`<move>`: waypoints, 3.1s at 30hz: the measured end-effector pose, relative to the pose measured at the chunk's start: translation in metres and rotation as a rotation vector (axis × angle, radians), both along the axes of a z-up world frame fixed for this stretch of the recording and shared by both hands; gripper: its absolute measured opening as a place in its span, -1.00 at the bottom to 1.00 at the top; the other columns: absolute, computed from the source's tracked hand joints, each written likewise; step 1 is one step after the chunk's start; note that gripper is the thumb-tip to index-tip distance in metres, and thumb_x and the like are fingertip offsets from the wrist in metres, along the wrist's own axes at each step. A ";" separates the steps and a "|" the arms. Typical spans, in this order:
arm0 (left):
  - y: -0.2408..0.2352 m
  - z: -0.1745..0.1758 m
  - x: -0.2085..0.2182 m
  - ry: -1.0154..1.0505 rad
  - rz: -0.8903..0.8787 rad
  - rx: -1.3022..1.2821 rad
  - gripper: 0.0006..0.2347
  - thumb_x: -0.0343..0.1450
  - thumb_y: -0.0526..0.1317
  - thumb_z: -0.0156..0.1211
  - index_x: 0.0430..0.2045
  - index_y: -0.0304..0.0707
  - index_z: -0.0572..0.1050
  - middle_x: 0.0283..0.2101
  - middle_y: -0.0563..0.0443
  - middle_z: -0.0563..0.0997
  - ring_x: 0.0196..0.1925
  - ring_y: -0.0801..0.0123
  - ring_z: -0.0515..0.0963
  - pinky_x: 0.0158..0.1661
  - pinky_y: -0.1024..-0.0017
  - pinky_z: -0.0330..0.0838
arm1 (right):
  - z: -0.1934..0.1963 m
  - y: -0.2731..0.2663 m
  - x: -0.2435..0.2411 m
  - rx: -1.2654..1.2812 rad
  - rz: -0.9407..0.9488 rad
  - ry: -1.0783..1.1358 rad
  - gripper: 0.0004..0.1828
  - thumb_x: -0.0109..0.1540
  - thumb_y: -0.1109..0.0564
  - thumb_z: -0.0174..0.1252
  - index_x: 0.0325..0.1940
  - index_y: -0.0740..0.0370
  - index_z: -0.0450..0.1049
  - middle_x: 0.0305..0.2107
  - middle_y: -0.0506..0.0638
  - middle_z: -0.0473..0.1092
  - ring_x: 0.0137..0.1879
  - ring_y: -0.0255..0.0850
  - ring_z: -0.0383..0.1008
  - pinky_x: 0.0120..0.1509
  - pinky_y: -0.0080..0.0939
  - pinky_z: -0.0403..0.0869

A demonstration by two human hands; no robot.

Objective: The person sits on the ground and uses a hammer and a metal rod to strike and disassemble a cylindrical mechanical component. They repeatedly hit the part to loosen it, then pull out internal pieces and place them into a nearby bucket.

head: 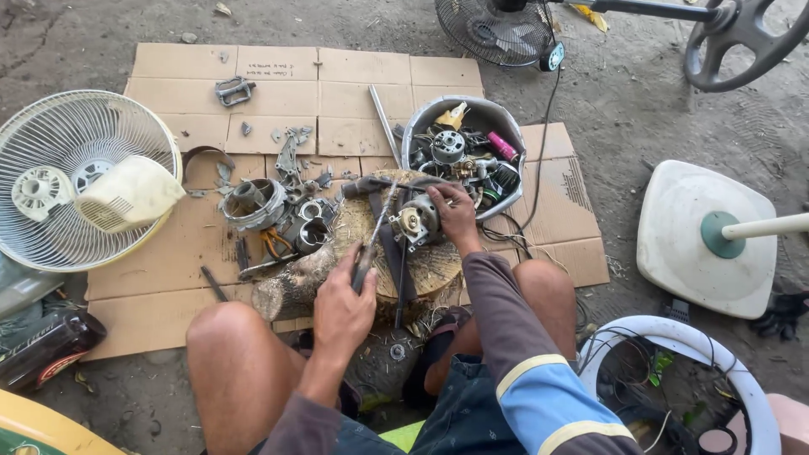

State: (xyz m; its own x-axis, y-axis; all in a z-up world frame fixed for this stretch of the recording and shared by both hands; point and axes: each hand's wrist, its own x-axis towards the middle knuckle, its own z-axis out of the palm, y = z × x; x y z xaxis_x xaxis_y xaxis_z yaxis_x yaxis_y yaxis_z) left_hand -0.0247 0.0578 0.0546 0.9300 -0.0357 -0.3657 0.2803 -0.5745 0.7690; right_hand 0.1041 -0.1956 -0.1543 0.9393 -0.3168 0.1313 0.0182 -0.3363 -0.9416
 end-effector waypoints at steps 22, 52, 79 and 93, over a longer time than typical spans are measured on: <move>0.007 0.006 -0.004 -0.322 -0.478 0.516 -0.66 0.49 -0.17 0.05 0.20 0.10 0.47 -0.49 -0.07 0.54 -0.75 0.44 0.44 -0.73 0.48 0.47 | 0.007 -0.001 -0.011 0.521 0.155 0.317 -0.55 0.33 -0.19 0.11 -0.01 0.23 0.55 -0.45 0.00 0.49 -0.52 -0.33 0.41 -0.53 -0.41 0.44; -0.018 -0.003 0.015 -0.041 -0.633 0.679 -0.58 0.57 -0.12 -0.11 0.38 -0.06 0.27 -0.14 -0.37 0.62 -0.46 0.38 0.66 -0.44 0.30 0.67 | 0.017 0.015 -0.015 0.150 0.091 0.179 -0.64 0.39 -0.10 0.08 -0.13 0.15 0.67 -0.06 0.11 0.57 0.15 0.02 0.51 0.33 0.10 0.37; -0.034 -0.047 0.063 -0.016 -0.519 0.749 -0.61 0.42 -0.09 0.23 -0.07 -0.41 0.29 -0.05 -0.35 0.51 -0.03 -0.30 0.65 -0.01 -0.21 0.52 | -0.008 0.024 -0.005 0.188 -0.061 0.240 -0.58 0.36 -0.33 0.08 -0.08 -0.09 0.69 -0.11 0.09 0.57 0.17 0.12 0.49 0.28 0.12 0.42; -0.043 -0.016 0.052 0.021 -0.497 0.743 -0.58 0.45 -0.03 0.24 -0.05 -0.40 0.28 -0.05 -0.31 0.52 0.01 -0.33 0.64 0.05 -0.18 0.50 | 0.028 0.029 -0.028 0.151 0.019 0.304 -0.46 0.25 -0.40 0.23 0.09 -0.03 0.61 0.14 0.07 0.42 0.34 0.13 0.34 0.47 0.14 0.30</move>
State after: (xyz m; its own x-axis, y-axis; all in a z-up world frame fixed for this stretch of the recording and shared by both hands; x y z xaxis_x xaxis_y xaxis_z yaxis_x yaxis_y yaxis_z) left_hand 0.0278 0.0150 0.0389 0.8631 -0.1800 -0.4718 -0.1238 -0.9812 0.1479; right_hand 0.0765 -0.1662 -0.1264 0.9343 -0.2933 -0.2025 -0.2658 -0.1946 -0.9442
